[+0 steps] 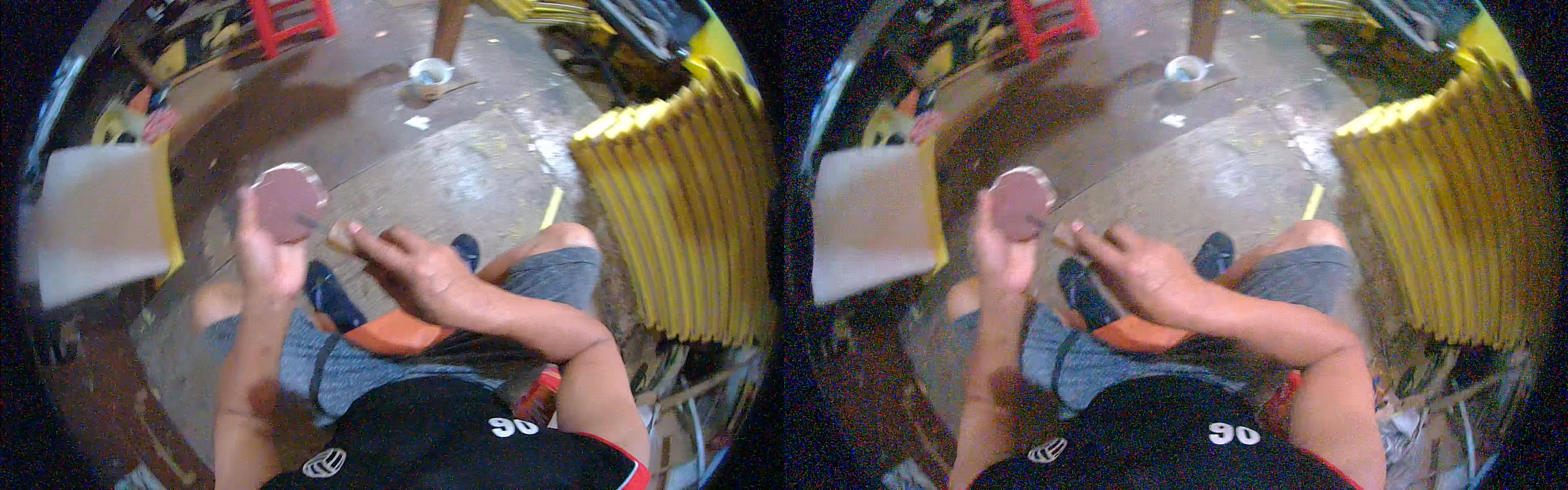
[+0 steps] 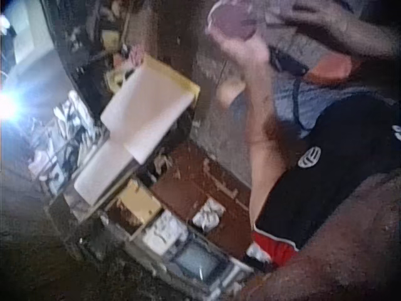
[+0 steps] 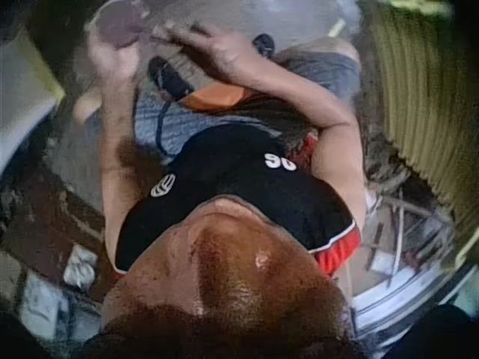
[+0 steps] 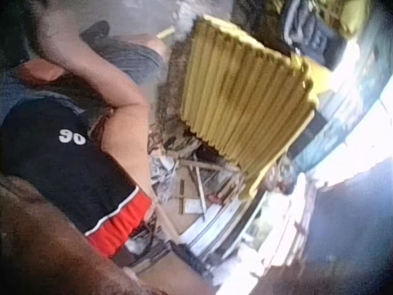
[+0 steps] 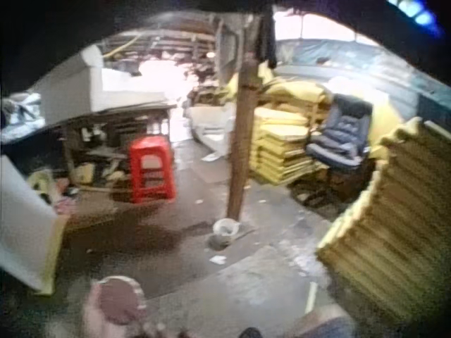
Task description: The person sits on a low stool and uses a chisel to carve the edge of a round wooden disc held in the left hand. The person repeatedly rotates the disc and scrapes the perimeter to smooth the shape.
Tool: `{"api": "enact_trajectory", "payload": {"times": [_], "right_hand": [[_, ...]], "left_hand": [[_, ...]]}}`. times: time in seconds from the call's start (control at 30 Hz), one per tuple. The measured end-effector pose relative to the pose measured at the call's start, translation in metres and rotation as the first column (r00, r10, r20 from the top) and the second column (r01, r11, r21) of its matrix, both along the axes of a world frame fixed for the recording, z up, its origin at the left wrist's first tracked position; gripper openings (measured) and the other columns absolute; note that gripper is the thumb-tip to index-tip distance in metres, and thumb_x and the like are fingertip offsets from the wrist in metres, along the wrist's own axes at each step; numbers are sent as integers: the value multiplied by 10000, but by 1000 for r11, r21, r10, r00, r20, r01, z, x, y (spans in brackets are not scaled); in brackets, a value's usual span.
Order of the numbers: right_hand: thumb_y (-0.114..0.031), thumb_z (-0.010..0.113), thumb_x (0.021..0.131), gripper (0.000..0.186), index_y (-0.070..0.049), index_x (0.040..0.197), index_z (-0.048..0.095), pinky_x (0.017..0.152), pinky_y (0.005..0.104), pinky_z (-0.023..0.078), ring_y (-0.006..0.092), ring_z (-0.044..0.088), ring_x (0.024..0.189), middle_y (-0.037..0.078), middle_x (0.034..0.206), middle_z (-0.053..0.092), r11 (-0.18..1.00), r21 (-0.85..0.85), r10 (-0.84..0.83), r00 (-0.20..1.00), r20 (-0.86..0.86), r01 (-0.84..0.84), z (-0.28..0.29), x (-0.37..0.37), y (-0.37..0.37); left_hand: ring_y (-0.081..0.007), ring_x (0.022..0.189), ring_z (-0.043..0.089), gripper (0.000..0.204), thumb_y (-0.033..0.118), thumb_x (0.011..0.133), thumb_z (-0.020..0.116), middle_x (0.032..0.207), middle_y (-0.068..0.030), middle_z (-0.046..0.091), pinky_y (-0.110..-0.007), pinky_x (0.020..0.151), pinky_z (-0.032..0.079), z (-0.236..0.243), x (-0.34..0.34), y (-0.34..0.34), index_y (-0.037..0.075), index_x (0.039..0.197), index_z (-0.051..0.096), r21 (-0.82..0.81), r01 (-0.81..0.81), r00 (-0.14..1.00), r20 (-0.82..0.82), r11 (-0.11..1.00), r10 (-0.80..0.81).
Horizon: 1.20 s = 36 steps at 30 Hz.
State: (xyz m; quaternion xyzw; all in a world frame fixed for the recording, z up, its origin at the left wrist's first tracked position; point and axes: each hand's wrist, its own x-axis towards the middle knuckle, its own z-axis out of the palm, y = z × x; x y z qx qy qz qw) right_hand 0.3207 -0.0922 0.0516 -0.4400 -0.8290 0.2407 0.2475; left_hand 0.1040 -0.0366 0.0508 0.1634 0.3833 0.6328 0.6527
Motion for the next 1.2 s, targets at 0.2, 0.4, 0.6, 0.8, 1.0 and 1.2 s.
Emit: {"api": "enact_trajectory", "payload": {"times": [0.2, 0.4, 0.6, 0.8, 1.0, 1.2], "right_hand": [[-172, 610, 883, 641, -151, 1475, 362, 606, 452, 544, 366, 638, 714, 163, 962, 565, 1000, -6, 22, 999, 24, -22, -1, 3, 4], [-121, 557, 860, 683, -137, 1496, 308, 632, 475, 547, 399, 642, 748, 187, 962, 547, 998, -22, 66, 998, -11, -67, 1, 6, 1], [-116, 561, 857, 679, -127, 1489, 313, 626, 478, 547, 400, 642, 760, 188, 958, 546, 998, -38, 59, 997, 43, -58, -1, 7, -7], [-174, 584, 894, 628, -137, 1475, 349, 598, 442, 545, 352, 640, 734, 152, 945, 545, 999, 27, 21, 999, 41, -22, 0, 2, -3], [-186, 599, 909, 595, -132, 1461, 382, 572, 421, 540, 327, 634, 703, 136, 934, 549, 997, 69, 15, 998, 54, -18, -4, -1, 1], [-112, 557, 862, 718, -148, 1516, 262, 610, 475, 538, 395, 646, 759, 181, 970, 537, 997, -49, 63, 996, 64, -60, 2, 0, 0]], "left_hand": [[-268, 1159, 561, 477, 470, 1001, 474, 1248, -94, 588, -445, 1020, 439, 2, 13, -1, 75, 1262, 536, -88, -102, 989, -119, 991, 91], [-268, 1187, 541, 483, 456, 997, 492, 1260, -104, 578, -454, 1022, 433, 4, 9, 4, 65, 1277, 522, -89, -93, 992, -91, 992, 85], [-265, 1164, 556, 472, 451, 1000, 488, 1246, -105, 582, -454, 1000, 458, -4, -1, 5, 62, 1266, 525, -92, -100, 991, -94, 991, 91], [-263, 1157, 558, 480, 456, 999, 488, 1243, -105, 583, -448, 1000, 459, -1, 7, 0, 56, 1263, 525, -101, -101, 992, -89, 990, 92], [-267, 1156, 557, 494, 470, 993, 493, 1242, -104, 586, -447, 991, 458, -8, 5, 0, 55, 1259, 529, -72, -72, 995, -76, 995, 67], [-258, 1152, 560, 481, 470, 994, 490, 1232, -99, 595, -444, 986, 457, -1, 3, 3, 62, 1243, 544, -107, -106, 993, -71, 989, 98]]}}
